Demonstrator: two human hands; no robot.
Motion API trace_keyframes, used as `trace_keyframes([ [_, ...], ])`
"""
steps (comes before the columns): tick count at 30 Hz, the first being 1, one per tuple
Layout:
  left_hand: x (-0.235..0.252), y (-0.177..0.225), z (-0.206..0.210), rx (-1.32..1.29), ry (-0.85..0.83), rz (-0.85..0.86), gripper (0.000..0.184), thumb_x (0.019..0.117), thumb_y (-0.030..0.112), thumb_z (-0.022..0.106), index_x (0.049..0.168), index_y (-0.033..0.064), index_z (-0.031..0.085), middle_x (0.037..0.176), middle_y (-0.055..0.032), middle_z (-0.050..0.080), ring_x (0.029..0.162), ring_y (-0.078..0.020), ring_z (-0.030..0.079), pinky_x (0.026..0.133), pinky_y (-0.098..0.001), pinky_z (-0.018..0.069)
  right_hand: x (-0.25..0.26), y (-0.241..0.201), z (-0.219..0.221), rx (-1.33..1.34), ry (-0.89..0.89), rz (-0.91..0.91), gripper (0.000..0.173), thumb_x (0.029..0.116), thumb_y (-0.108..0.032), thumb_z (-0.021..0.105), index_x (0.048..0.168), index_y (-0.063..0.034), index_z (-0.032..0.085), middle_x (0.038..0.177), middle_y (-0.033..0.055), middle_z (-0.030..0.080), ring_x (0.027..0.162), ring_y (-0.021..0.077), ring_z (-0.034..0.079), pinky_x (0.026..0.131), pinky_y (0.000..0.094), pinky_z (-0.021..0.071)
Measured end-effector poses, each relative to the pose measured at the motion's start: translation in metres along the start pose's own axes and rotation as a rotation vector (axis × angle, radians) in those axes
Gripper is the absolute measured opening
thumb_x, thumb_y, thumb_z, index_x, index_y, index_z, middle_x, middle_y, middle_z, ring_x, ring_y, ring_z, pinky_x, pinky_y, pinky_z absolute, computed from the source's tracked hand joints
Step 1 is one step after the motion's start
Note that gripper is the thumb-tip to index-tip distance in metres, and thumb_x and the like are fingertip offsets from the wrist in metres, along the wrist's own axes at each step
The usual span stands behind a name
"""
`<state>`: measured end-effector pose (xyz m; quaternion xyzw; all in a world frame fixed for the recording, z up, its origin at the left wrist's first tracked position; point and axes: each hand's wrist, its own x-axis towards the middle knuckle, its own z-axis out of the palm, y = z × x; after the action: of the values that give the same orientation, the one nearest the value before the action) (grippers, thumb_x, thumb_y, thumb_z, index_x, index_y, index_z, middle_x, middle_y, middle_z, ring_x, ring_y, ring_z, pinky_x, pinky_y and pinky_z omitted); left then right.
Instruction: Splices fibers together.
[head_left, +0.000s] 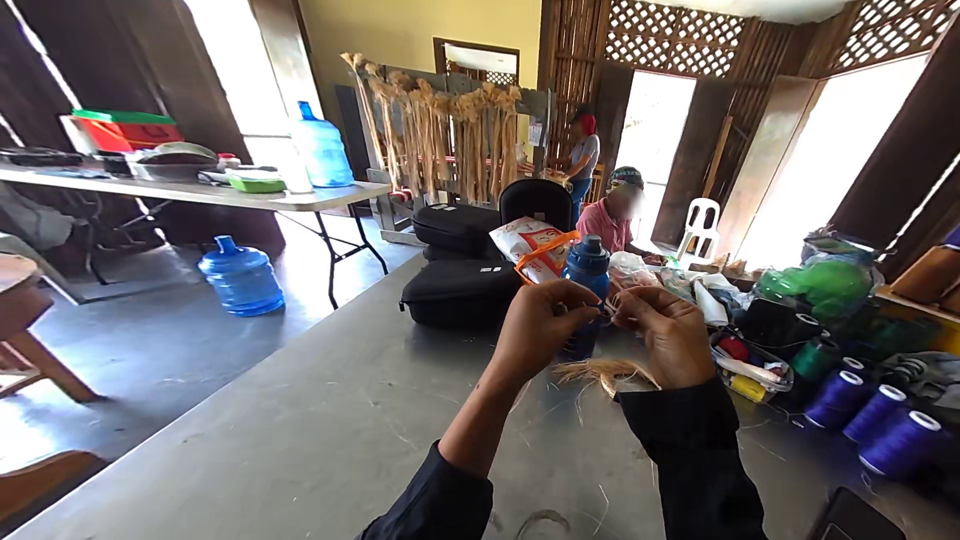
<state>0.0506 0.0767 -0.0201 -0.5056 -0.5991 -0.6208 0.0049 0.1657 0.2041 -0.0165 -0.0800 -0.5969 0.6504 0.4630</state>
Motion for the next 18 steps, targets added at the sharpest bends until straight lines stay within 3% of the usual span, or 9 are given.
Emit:
trace_keyframes([
  [3, 0.001, -0.001, -0.008, 0.047, 0.022, -0.009, 0.005, 0.0893, -0.001, 0.075, 0.088, 0.0045, 0.075, 0.081, -0.0014, 0.073, 0.063, -0.0054, 0.064, 0.06, -0.0214, 0.0541, 0.006, 0.003, -0.012, -0.198, 0.017, -0.165, 0.01, 0.0897, 0.007, 0.069, 0.09, -0.0012, 0.075, 0.076, 0.0024, 0.073, 0.067, 0.0068, 0.068, 0.069, 0.0228, 0.0598],
  [7, 0.0, 0.001, -0.01, 0.153, 0.023, -0.013, 0.006, 0.0888, -0.002, 0.075, 0.088, 0.0043, 0.074, 0.077, -0.0009, 0.072, 0.065, -0.004, 0.064, 0.062, -0.021, 0.0542, 0.007, 0.006, -0.016, -0.537, 0.027, -0.381, 0.004, 0.0869, -0.002, 0.076, 0.089, -0.0062, 0.075, 0.081, -0.0021, 0.072, 0.069, 0.0003, 0.064, 0.067, 0.0191, 0.0544],
  [12, -0.001, 0.002, -0.009, 0.189, 0.019, -0.015, 0.006, 0.0884, -0.001, 0.076, 0.087, 0.005, 0.074, 0.075, -0.0008, 0.071, 0.063, -0.004, 0.063, 0.06, -0.0209, 0.0531, 0.007, 0.007, -0.016, -0.587, 0.024, -0.486, 0.004, 0.0864, -0.003, 0.076, 0.088, -0.0063, 0.076, 0.082, -0.0021, 0.071, 0.068, -0.0007, 0.062, 0.066, 0.018, 0.0532],
  [15, -0.001, 0.009, -0.014, 0.025, -0.11, -0.147, 0.006, 0.0925, 0.0, 0.071, 0.098, 0.003, 0.073, 0.074, 0.0007, 0.069, 0.058, -0.0009, 0.057, 0.055, -0.0156, 0.047, 0.009, 0.007, -0.019, -0.583, 0.049, -0.477, 0.003, 0.0872, -0.003, 0.075, 0.088, -0.0059, 0.076, 0.083, -0.0013, 0.071, 0.069, 0.0003, 0.064, 0.066, 0.0185, 0.055],
  [18, 0.0, 0.008, -0.023, -0.238, -0.238, -0.33, 0.018, 0.104, 0.006, 0.054, 0.116, 0.0017, 0.067, 0.076, -0.0012, 0.07, 0.049, 0.0029, 0.048, 0.046, -0.0118, 0.0375, 0.012, 0.008, -0.022, -0.59, 0.111, -0.468, 0.002, 0.0882, -0.004, 0.075, 0.09, -0.0046, 0.075, 0.085, 0.0003, 0.071, 0.071, 0.0011, 0.063, 0.068, 0.0194, 0.0542],
])
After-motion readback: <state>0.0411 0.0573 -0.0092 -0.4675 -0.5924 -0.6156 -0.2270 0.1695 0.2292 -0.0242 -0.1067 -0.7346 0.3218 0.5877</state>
